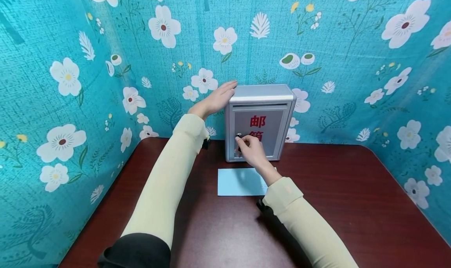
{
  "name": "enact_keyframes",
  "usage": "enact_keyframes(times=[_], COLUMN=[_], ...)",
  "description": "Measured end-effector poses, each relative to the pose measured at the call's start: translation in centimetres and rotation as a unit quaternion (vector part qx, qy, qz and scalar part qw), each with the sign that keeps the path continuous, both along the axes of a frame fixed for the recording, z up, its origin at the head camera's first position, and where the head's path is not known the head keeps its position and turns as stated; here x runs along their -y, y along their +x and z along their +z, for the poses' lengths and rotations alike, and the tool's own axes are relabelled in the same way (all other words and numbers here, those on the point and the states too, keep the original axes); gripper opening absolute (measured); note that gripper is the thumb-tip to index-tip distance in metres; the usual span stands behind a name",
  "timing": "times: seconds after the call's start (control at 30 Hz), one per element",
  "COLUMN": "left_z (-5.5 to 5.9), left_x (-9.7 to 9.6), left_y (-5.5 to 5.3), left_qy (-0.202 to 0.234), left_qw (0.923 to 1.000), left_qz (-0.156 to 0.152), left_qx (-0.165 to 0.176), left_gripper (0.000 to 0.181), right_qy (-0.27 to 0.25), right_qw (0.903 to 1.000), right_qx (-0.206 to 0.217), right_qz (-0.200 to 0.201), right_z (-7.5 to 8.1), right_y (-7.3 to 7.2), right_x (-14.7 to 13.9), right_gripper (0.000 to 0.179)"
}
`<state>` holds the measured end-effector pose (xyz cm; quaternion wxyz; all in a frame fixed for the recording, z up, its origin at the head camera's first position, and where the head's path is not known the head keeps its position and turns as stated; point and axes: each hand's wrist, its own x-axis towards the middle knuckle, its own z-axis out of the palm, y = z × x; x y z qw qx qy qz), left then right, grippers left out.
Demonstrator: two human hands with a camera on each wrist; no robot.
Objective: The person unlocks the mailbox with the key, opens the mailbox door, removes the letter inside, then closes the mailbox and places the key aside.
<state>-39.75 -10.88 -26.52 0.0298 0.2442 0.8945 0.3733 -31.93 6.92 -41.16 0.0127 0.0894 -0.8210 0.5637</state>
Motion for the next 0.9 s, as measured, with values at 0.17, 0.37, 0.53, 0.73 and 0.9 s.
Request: enact_keyframes(times=[0.17, 0.37, 0.53, 0.73, 0.9], left_z=[0.31, 0.5, 0.44, 0.3, 0.2], left_x=[-0.11, -0.2, -0.24, -0.17, -0.18], left_y=[-0.03, -0.02, 0.03, 0.09, 0.25], left_qy=[-0.005, 0.0, -0.002, -0.003, 0.0], left_qw=[1.0, 1.0, 1.0, 1.0, 1.0], left_qz=[0.003, -0.003, -0.001, 0.002, 0.001], left_qx=[0.0, 0.006, 0.003, 0.002, 0.001], left_gripper=[0.057, 0.056, 0.056, 0.056, 0.055], right_qy=[0.01, 0.022, 0.039, 0.127, 0.197], right_qw=[0.9999, 0.9997, 0.9987, 0.984, 0.9595], right_qx=[-0.005, -0.008, -0.031, -0.112, -0.176], right_qz=[-0.002, -0.007, -0.012, -0.056, -0.097], right_z=[0.34, 0.46, 0.23, 0.02, -0.3], right_y=[-0.09, -0.18, -0.21, 0.05, 0.36], right_x=[-0.03, -0.19, -0.17, 0.08, 0.28], right_gripper=[0.04, 0.041, 0.041, 0.041, 0.032])
